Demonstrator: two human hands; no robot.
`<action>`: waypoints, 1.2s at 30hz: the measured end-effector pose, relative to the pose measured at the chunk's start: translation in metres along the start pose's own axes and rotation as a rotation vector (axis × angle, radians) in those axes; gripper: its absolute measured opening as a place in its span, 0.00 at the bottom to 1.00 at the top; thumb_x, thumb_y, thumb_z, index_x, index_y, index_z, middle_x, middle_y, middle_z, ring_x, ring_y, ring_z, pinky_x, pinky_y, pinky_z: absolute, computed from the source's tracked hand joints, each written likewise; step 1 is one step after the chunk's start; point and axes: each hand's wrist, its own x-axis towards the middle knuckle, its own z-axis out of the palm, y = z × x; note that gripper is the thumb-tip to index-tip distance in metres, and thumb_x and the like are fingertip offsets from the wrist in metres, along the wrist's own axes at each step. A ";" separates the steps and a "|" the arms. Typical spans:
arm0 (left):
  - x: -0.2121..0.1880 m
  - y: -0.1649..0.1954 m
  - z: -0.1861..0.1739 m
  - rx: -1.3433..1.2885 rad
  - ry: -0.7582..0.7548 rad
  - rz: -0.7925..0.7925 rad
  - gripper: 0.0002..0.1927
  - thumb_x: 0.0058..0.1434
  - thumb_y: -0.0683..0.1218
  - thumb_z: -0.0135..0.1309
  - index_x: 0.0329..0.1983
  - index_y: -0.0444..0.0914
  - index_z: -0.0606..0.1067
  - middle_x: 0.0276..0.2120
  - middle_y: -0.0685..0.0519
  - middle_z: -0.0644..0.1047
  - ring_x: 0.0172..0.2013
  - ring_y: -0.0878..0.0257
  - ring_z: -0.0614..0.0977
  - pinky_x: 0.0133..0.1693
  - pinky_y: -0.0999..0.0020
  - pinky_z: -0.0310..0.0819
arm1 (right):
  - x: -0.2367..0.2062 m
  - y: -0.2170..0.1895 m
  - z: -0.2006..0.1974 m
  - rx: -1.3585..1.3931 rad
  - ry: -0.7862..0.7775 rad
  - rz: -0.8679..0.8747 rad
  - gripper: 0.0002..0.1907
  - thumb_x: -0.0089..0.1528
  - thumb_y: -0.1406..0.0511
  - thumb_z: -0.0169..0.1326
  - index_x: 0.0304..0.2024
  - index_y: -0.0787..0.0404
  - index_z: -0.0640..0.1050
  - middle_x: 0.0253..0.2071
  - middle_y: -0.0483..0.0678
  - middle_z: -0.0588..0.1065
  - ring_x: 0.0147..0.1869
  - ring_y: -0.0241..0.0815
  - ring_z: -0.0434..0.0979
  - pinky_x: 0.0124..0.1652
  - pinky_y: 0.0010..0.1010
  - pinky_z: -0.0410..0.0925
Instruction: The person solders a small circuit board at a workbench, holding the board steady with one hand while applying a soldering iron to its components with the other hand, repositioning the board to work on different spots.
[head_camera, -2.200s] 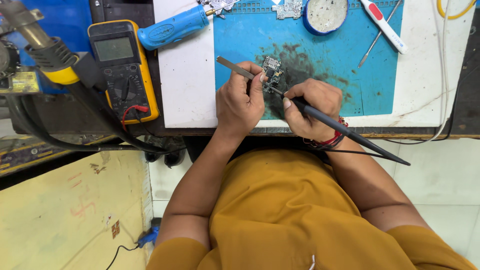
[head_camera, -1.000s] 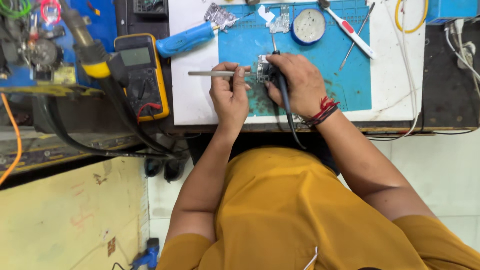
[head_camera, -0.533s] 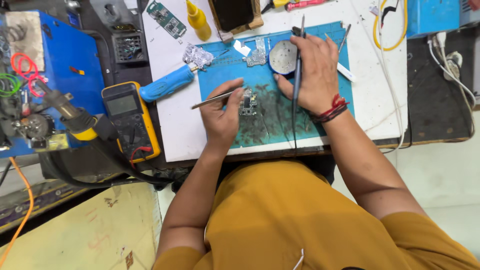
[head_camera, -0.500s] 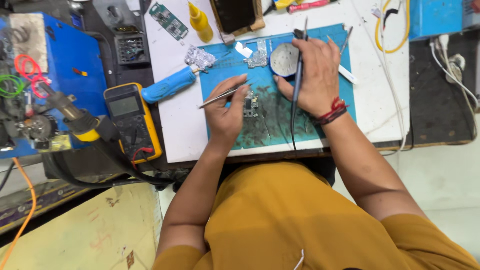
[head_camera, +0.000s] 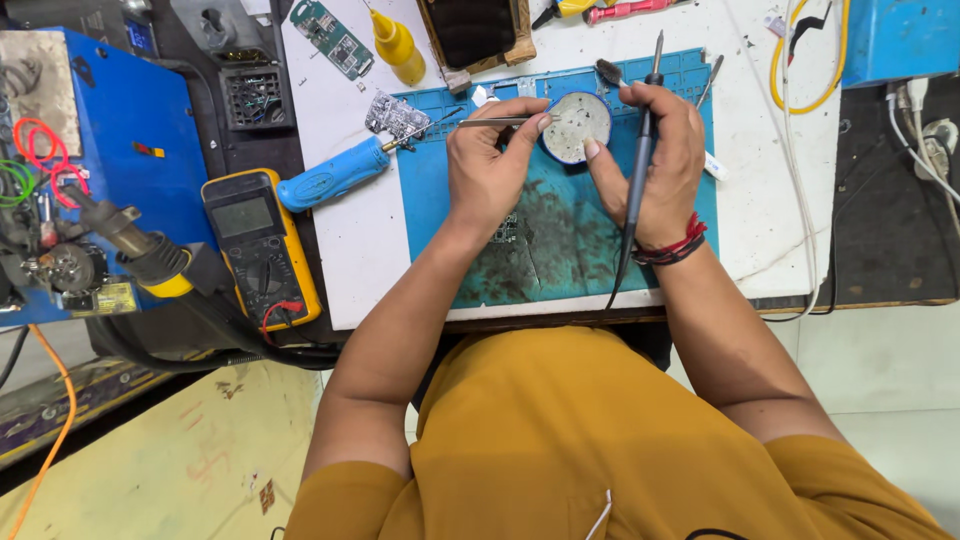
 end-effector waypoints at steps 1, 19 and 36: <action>0.000 -0.001 0.000 -0.002 0.003 -0.003 0.08 0.64 0.41 0.63 0.45 0.36 0.83 0.35 0.53 0.83 0.31 0.70 0.80 0.36 0.75 0.75 | -0.001 -0.001 0.000 0.014 -0.009 0.005 0.30 0.63 0.67 0.68 0.63 0.64 0.69 0.58 0.55 0.77 0.62 0.55 0.75 0.65 0.41 0.67; -0.001 -0.028 0.004 -0.161 0.014 -0.002 0.06 0.66 0.39 0.63 0.45 0.36 0.83 0.32 0.58 0.81 0.32 0.74 0.75 0.35 0.77 0.68 | -0.013 0.013 0.012 0.391 0.123 0.119 0.25 0.77 0.61 0.54 0.71 0.64 0.63 0.53 0.50 0.74 0.59 0.38 0.76 0.61 0.29 0.69; -0.097 -0.016 -0.055 -0.218 0.105 -0.065 0.05 0.72 0.38 0.57 0.48 0.32 0.76 0.35 0.55 0.81 0.33 0.75 0.76 0.35 0.79 0.69 | -0.067 -0.034 0.002 0.542 -0.138 0.267 0.09 0.76 0.67 0.54 0.52 0.68 0.74 0.40 0.49 0.80 0.36 0.33 0.78 0.38 0.22 0.70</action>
